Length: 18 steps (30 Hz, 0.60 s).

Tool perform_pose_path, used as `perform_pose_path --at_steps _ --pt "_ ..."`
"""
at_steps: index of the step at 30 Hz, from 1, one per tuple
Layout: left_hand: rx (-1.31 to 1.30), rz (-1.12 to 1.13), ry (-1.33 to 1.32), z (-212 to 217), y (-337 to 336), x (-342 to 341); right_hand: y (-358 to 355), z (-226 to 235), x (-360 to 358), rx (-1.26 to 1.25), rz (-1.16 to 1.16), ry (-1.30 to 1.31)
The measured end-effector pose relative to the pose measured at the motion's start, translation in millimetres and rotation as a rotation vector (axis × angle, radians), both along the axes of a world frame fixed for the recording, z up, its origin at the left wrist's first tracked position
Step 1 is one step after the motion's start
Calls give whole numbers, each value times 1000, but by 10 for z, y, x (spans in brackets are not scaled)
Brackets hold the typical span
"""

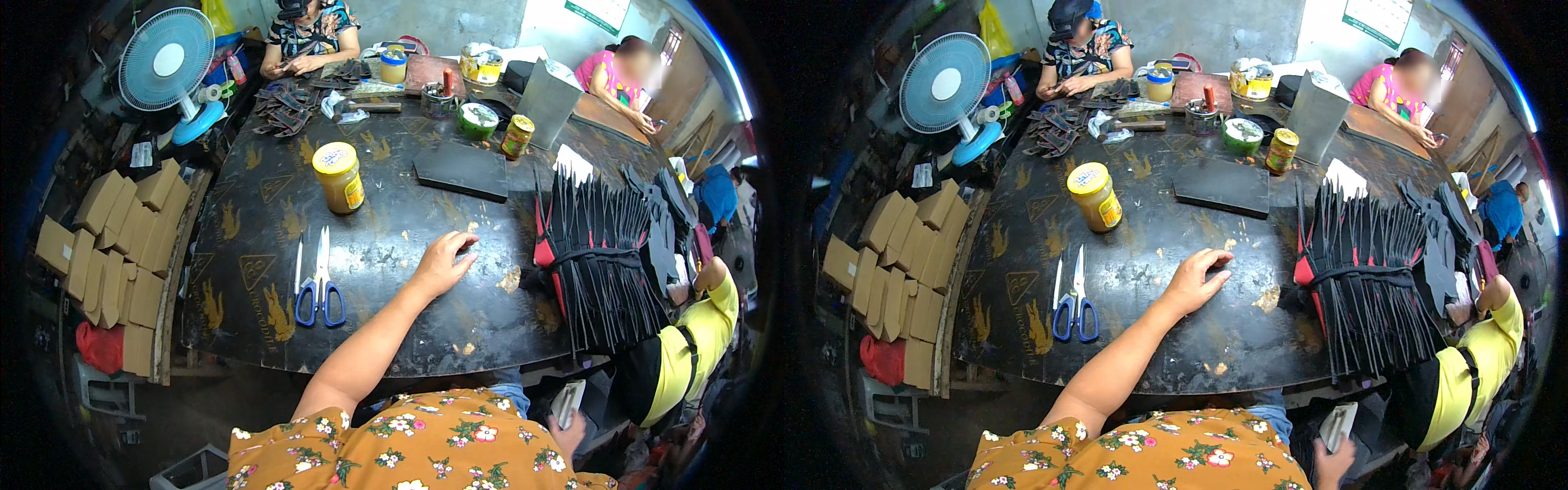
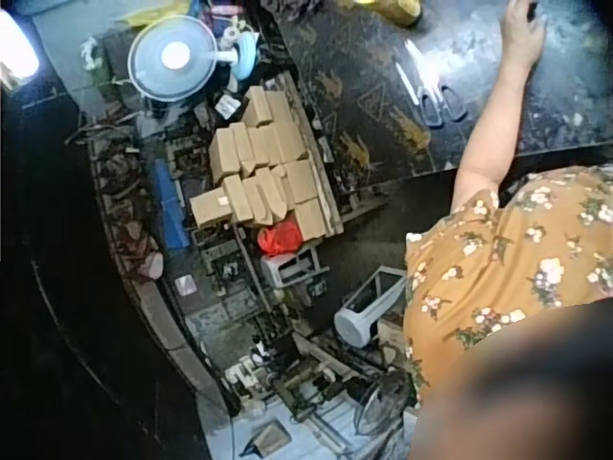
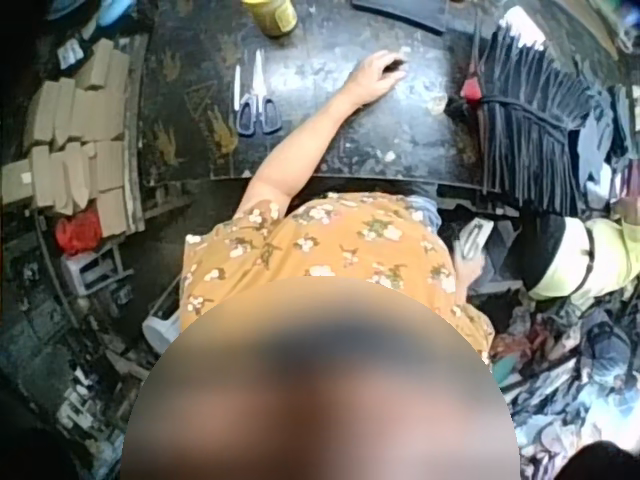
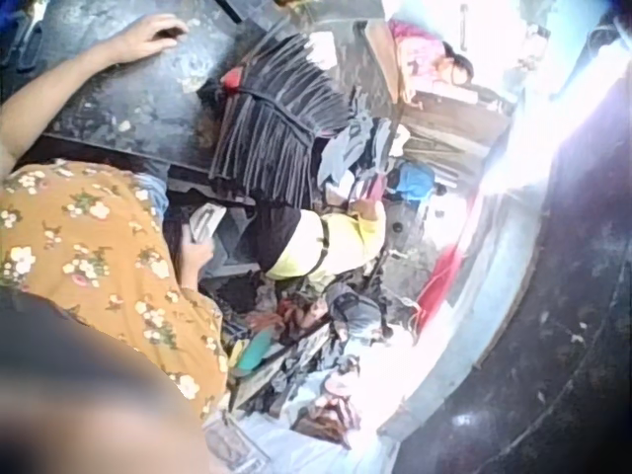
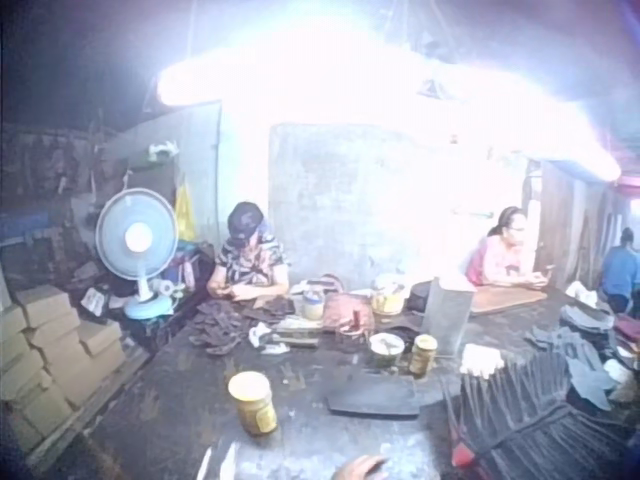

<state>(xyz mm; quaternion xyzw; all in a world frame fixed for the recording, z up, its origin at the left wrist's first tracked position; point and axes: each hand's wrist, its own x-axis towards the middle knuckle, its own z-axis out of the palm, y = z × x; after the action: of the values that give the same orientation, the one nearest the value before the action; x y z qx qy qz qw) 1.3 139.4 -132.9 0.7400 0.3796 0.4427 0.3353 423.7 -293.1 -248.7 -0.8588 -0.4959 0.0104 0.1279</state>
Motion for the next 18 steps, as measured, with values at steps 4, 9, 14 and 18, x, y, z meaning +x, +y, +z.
perform_pose_path --at_steps 4,9,14,18 --pt "0 0 -46 24 5 0 291 82 761 41 -419 -186" --pt "-84 28 -66 42 -9 6 314 -426 1207 -342 -565 225" --pt "-76 71 -79 -2 -81 26 172 -394 1426 -408 -636 194" --pt "-120 57 -89 -34 -55 25 153 -323 1512 -312 -572 252"
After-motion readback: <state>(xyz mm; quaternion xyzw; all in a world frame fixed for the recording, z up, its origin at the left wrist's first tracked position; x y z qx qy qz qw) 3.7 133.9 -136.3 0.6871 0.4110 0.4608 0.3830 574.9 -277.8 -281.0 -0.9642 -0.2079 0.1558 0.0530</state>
